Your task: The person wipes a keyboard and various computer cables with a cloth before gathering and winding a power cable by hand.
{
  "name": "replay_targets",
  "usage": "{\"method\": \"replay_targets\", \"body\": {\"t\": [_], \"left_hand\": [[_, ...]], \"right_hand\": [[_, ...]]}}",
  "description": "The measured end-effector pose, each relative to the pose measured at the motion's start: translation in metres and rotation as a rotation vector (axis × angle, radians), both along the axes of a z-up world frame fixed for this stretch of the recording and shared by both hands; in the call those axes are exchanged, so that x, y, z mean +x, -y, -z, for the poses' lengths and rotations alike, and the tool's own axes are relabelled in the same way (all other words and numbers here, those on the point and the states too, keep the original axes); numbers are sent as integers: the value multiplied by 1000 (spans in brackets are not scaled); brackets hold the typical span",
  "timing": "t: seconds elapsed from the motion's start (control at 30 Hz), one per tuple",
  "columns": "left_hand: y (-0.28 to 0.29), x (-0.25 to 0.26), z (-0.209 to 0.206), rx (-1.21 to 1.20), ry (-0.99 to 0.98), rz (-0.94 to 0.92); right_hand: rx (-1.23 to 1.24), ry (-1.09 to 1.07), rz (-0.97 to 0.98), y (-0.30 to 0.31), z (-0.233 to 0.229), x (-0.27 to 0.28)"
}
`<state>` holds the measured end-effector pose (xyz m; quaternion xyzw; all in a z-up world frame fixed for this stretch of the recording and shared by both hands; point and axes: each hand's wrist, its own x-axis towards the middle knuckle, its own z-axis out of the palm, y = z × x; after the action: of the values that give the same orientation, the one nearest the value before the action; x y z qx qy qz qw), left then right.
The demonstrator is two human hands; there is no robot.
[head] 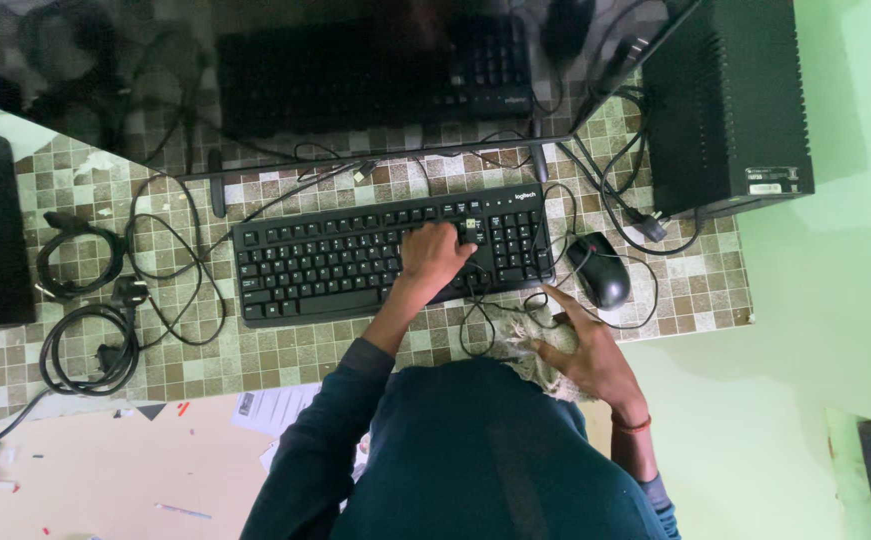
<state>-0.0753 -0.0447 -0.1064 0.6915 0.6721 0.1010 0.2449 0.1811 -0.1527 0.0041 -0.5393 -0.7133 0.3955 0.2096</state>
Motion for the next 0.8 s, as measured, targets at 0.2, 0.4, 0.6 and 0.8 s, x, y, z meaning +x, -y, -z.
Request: {"method": "replay_targets", "body": {"t": [0.2,0.4,0.6,0.8], "left_hand": [[6,13,21,3,-46,39],[13,14,-4,-85,19,-33],[41,15,-40,72,619,2],[69,20,-104,113,987,187]], "right_hand": [[-330,-194,6,3,-17,69],[-142,-885,376,-5,36,91],[-223,-1510,593,-40,70,42],[-662,-1805,709,-45,89,3]]}}
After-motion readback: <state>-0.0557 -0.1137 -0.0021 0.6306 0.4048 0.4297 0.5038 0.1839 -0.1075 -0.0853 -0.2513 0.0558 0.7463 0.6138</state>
